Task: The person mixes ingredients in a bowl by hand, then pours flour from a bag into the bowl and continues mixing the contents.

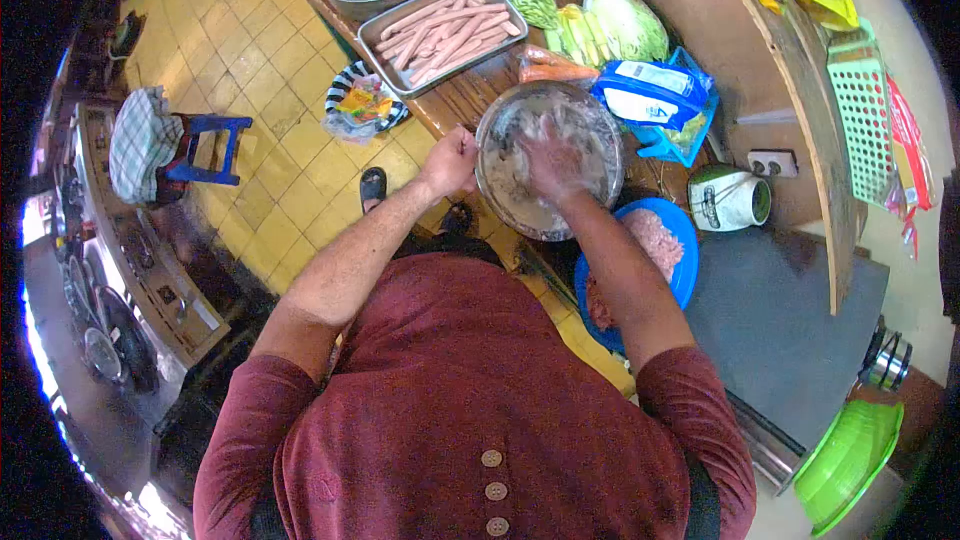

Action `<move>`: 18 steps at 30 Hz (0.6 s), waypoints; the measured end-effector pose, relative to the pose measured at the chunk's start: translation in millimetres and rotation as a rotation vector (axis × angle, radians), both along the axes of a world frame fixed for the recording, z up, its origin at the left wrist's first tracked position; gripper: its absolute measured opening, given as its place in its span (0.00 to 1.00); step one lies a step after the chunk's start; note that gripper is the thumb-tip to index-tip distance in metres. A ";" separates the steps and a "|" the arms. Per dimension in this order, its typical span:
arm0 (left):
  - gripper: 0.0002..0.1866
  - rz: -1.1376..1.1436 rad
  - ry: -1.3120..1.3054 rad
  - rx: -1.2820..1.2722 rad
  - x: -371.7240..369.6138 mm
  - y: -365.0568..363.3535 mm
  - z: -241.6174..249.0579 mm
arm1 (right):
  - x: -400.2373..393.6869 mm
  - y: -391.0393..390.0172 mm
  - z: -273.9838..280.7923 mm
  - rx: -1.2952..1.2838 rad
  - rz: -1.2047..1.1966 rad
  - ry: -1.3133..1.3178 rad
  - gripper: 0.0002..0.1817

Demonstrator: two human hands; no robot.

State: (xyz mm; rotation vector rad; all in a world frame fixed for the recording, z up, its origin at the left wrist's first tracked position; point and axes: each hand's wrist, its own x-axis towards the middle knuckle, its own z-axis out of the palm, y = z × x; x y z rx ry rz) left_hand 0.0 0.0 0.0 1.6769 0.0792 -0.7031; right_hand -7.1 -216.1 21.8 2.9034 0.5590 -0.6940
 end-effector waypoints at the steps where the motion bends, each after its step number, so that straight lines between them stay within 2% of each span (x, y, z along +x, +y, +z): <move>1: 0.17 -0.037 0.009 0.026 4.9 3.3 4.5 | 7.6 6.1 -1.4 0.073 -0.141 -0.074 0.36; 2: 0.17 -0.077 0.017 0.054 9.3 6.2 9.1 | 14.4 9.2 -0.9 0.146 -0.286 -0.149 0.31; 3: 0.17 -0.098 0.036 0.040 -5.3 -9.7 22.0 | 9.1 -8.4 12.1 0.128 -0.307 -0.133 0.31; 5: 0.19 -0.104 0.057 -0.050 -8.6 -0.3 51.2 | 26.6 -4.9 39.3 0.390 -0.422 0.046 0.29; 6: 0.22 -0.121 0.071 -0.056 -6.3 1.8 45.5 | 24.4 -7.7 31.6 0.717 -0.590 -0.017 0.29; 7: 0.22 -0.134 0.069 -0.055 -4.5 4.6 26.9 | 23.9 -15.3 35.5 0.718 -0.601 -0.024 0.29; 9: 0.27 -0.097 -0.062 -0.329 -0.6 8.4 -10.5 | 18.6 -41.8 51.3 0.765 -0.525 -0.017 0.31; 10: 0.28 -0.108 0.030 -0.265 1.8 9.5 13.6 | 11.4 -50.5 62.3 0.794 -0.562 -0.021 0.32; 14: 0.28 -0.203 -0.062 -0.207 13.0 14.3 -5.4 | -13.5 -51.1 101.3 0.669 -0.522 -0.148 0.32; 16: 0.30 -0.244 0.062 -0.273 12.4 21.7 -1.2 | -32.6 -40.8 116.5 0.476 -0.544 -0.126 0.35; 17: 0.30 -0.240 0.064 -0.276 12.2 26.0 -0.5 | -43.5 -36.5 109.4 0.473 -0.541 -0.123 0.35; 18: 0.32 -0.282 0.090 -0.277 11.4 30.0 -2.5 | -55.5 -34.4 93.5 0.392 -0.391 -0.042 0.38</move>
